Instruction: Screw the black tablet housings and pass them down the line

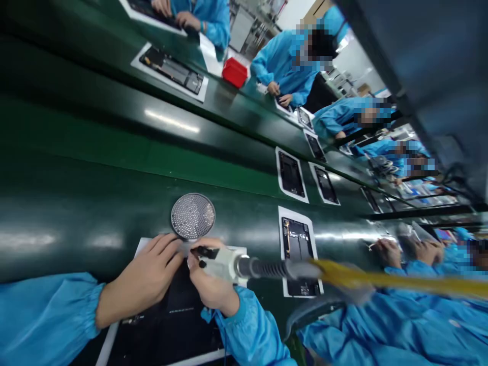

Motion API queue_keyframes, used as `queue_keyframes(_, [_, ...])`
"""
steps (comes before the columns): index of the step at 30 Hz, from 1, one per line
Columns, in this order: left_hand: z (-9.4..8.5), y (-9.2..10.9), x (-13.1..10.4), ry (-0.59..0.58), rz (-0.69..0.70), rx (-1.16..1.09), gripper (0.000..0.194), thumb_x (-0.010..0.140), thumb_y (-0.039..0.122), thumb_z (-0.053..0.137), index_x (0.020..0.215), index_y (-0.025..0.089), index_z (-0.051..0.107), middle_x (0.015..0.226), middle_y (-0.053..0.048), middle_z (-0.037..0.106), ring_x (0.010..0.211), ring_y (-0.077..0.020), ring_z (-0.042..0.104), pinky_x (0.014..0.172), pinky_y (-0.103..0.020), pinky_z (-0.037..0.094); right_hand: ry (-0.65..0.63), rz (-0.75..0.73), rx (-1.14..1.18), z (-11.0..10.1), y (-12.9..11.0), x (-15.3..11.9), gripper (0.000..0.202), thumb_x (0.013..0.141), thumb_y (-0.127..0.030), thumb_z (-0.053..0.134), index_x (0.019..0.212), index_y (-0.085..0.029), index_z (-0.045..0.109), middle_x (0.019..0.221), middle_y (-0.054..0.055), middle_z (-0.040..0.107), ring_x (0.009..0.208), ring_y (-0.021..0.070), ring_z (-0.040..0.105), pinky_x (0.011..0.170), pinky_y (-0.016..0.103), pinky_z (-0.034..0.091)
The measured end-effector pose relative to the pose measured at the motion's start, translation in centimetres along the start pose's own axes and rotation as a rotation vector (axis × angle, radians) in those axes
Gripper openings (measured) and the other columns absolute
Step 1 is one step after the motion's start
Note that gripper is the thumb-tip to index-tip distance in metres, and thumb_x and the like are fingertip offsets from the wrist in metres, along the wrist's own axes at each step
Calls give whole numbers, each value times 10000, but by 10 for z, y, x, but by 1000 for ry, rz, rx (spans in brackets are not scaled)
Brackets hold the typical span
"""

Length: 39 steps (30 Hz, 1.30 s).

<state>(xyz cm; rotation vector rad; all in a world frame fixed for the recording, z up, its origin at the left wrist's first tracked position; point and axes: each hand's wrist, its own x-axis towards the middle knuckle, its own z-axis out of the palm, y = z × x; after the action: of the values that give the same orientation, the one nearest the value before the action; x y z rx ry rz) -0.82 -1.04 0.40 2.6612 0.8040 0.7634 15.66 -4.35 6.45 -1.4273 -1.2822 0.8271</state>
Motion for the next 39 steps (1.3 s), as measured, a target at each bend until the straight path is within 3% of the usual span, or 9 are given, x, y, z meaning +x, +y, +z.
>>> queue_keyframes(5, [6,-12,4,-125,-74,85,366,868,28,466,1182,78,647,1155,-171,628,1008,-312,557,855,-458,477,240,-141,125,-22,-28,36,176,790,-210,696,958,-221,644,692,-13,635,594,158,587,606,355,525])
queue_keyframes(9, [10,-4,-3,-190,-56,114,251,819,-21,467,878,153,637,886,-91,613,787,-249,545,690,-375,473,426,-274,256,-57,-61,63,219,689,-163,698,900,-202,652,587,-45,594,561,145,571,618,349,505])
queue_keyframes(14, [-17,-12,4,-129,65,158,399,774,-49,422,1042,172,620,956,-71,617,733,-205,566,674,-326,497,677,-408,260,-105,-79,67,215,645,-143,706,850,-193,663,549,-37,597,565,155,560,660,367,494])
queue_keyframes(22, [-113,-198,188,-212,-339,372,235,1021,156,394,1057,115,623,1142,-121,612,955,-201,635,859,-342,527,837,-390,275,-140,-71,70,288,577,-128,784,843,-184,686,608,-25,649,611,169,607,688,365,517])
queue_keyframes(27, [-105,-244,223,-253,-385,445,296,986,380,629,1169,146,626,1152,-77,647,991,-205,649,868,-405,571,880,-351,224,-144,-66,75,309,563,-180,839,819,-165,666,666,-22,639,587,155,596,616,341,504])
queue_keyframes(30, [-72,-222,232,-284,-293,428,307,989,371,631,1193,143,623,1166,-85,648,999,-205,654,869,-408,577,884,-353,136,-149,-64,74,264,633,-187,811,850,-167,663,691,-18,629,606,158,598,615,339,504])
queue_keyframes(32, [-39,-182,239,-324,-154,378,273,992,355,628,1156,136,632,1134,-76,655,973,-192,656,861,-396,575,898,-341,64,-153,-64,72,250,665,-195,801,879,-170,676,711,-12,631,630,159,604,623,329,501])
queue_keyframes(37, [56,-14,220,-411,364,165,99,926,222,638,999,159,663,1044,-69,668,942,-200,651,814,-330,541,928,-314,-19,-164,-64,63,352,686,-233,799,1014,-180,683,786,-9,616,650,141,581,629,302,491])
queue_keyframes(39, [87,51,202,-413,544,89,236,857,292,716,1057,183,656,1089,-68,661,962,-216,646,772,-312,534,941,-320,-119,-172,-65,58,385,701,-240,797,1066,-177,691,804,-10,603,660,132,561,639,291,481])
